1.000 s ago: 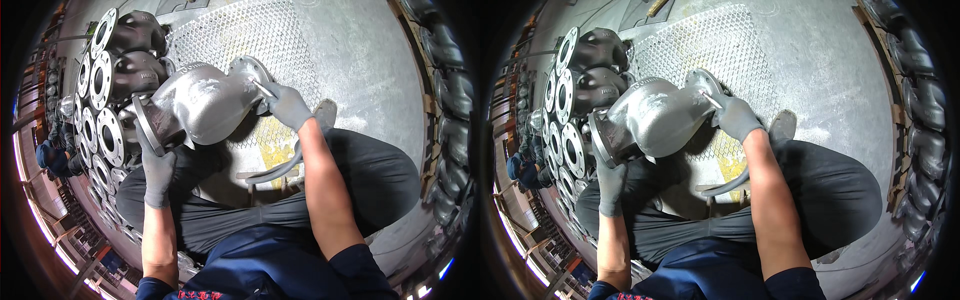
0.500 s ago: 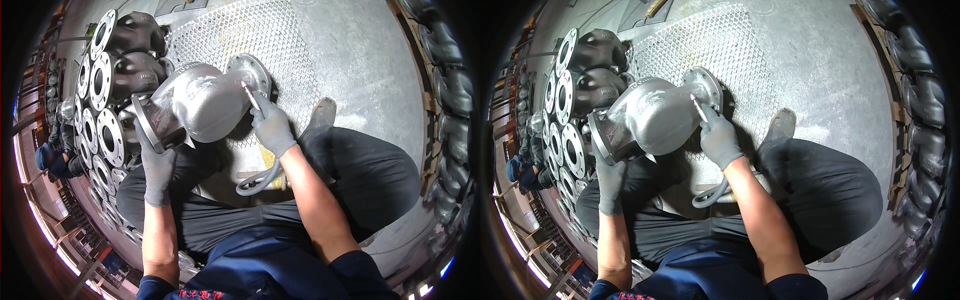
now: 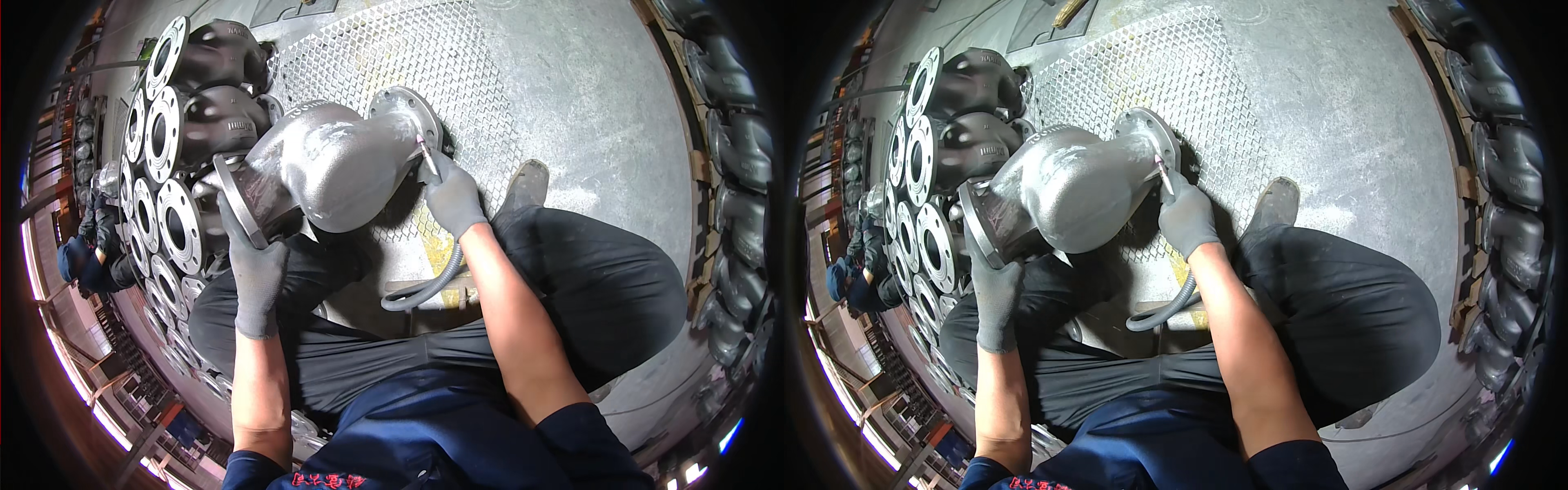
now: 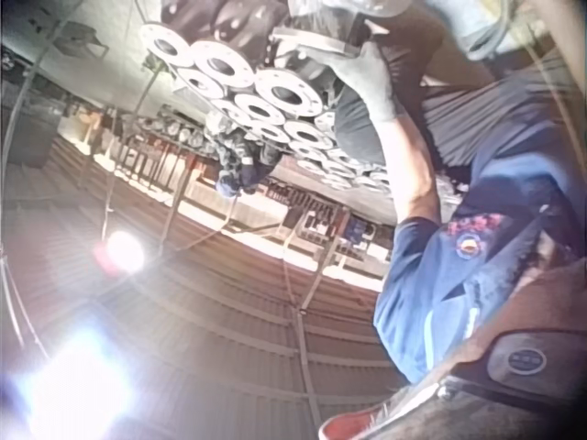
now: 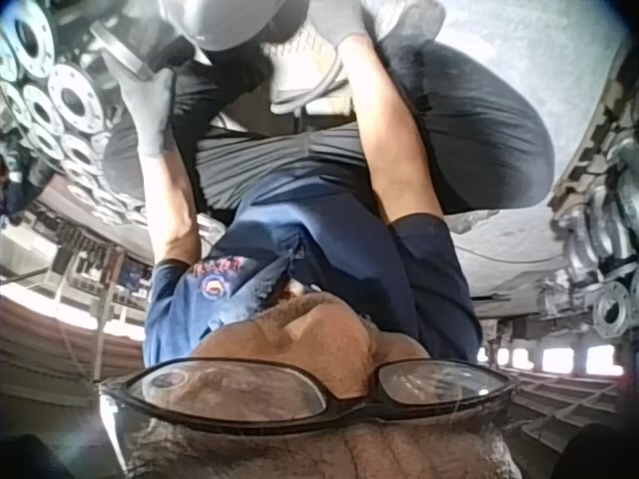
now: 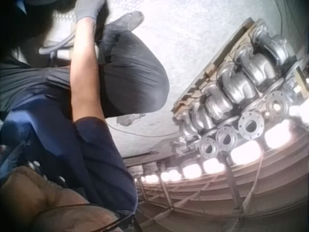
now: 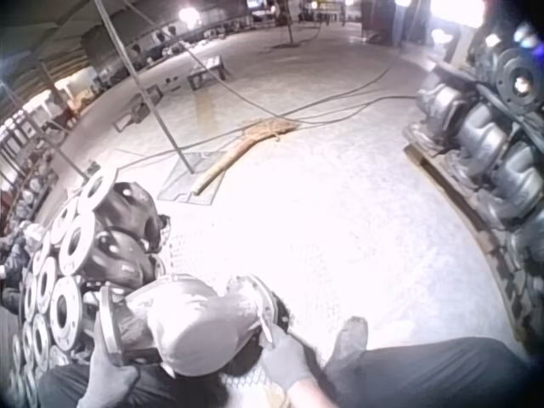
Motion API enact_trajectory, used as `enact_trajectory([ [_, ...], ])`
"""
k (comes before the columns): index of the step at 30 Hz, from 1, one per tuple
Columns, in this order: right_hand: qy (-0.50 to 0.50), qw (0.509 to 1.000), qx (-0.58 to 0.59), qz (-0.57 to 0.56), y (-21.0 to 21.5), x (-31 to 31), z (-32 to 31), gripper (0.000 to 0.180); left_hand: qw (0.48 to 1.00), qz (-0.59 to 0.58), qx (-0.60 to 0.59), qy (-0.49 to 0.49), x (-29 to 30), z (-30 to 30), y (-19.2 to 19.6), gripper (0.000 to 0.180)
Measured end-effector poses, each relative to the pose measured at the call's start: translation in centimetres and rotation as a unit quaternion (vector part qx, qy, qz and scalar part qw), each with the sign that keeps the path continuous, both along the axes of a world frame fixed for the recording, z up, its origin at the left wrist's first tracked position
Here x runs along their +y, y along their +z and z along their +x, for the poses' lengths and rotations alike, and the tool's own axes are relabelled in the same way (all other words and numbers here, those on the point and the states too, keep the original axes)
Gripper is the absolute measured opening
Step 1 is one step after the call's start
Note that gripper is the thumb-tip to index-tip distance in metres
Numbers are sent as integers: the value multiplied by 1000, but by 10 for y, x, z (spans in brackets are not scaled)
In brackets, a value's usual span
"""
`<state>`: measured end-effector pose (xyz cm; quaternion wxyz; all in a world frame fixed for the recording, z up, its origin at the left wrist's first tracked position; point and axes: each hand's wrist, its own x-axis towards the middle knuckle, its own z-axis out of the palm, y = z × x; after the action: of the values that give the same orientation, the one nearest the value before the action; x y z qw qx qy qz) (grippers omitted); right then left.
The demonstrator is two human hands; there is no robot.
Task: Grinding and polishing a metal valve housing with a rotary tool.
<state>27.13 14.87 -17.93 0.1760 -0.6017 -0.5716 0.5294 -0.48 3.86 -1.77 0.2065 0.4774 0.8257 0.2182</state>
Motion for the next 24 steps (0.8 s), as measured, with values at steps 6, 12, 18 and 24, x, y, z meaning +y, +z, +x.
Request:
enact_trajectory([
  [6, -26, 998, 42, -29, -4, -3, -7, 52, 1000, 14, -8, -7, 2, 2, 4, 108],
  [12, 2, 997, 48, 61, -8, -4, 1, 59, 1000, 11, 11, -9, 5, 3, 3, 108],
  [18, -9, 987, -12, 159, -10, -20, -12, 54, 999, 13, -31, 7, 9, 10, 6, 108],
  [24, -20, 997, 74, 32, 5, -19, -19, 57, 996, 32, -71, 37, 10, 19, 14, 107],
])
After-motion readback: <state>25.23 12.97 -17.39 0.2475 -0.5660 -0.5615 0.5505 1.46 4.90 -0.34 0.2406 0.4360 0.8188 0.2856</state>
